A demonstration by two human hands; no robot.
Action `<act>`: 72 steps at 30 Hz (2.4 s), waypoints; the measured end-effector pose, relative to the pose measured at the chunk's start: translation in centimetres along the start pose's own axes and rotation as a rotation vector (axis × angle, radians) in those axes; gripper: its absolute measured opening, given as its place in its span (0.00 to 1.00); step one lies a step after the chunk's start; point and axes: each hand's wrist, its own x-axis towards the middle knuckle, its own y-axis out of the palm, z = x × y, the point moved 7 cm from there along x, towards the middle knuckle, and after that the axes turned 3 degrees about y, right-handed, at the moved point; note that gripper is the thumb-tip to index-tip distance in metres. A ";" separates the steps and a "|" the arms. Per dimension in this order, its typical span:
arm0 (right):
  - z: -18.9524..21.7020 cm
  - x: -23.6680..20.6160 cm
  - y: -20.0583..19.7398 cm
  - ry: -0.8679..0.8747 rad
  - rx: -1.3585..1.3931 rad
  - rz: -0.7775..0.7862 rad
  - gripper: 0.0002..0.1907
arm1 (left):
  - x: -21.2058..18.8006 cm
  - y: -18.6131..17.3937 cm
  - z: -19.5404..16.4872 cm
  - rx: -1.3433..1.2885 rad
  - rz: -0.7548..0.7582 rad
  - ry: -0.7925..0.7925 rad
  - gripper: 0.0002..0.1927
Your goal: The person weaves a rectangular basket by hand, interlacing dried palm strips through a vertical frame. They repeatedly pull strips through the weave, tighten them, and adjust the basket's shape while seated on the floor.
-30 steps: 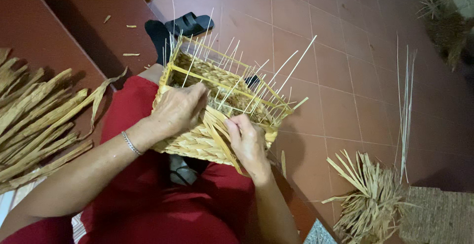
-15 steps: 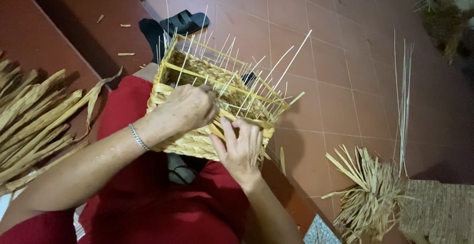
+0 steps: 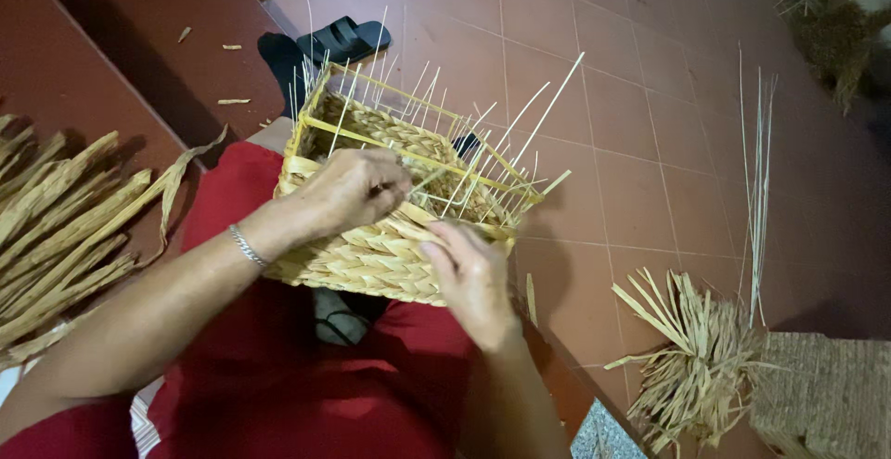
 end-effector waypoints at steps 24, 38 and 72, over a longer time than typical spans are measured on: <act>8.7 1.7 -3.7 -0.477 -0.446 -0.293 0.10 | -1.7 0.7 -1.3 0.012 0.327 -0.230 0.28; 9.6 3.1 -3.2 -0.522 -0.493 -0.237 0.07 | -1.5 0.2 -2.2 -0.102 0.184 -0.387 0.24; -1.8 1.5 0.7 -0.025 -0.177 -0.193 0.12 | -1.1 0.5 0.3 0.050 -0.039 -0.171 0.11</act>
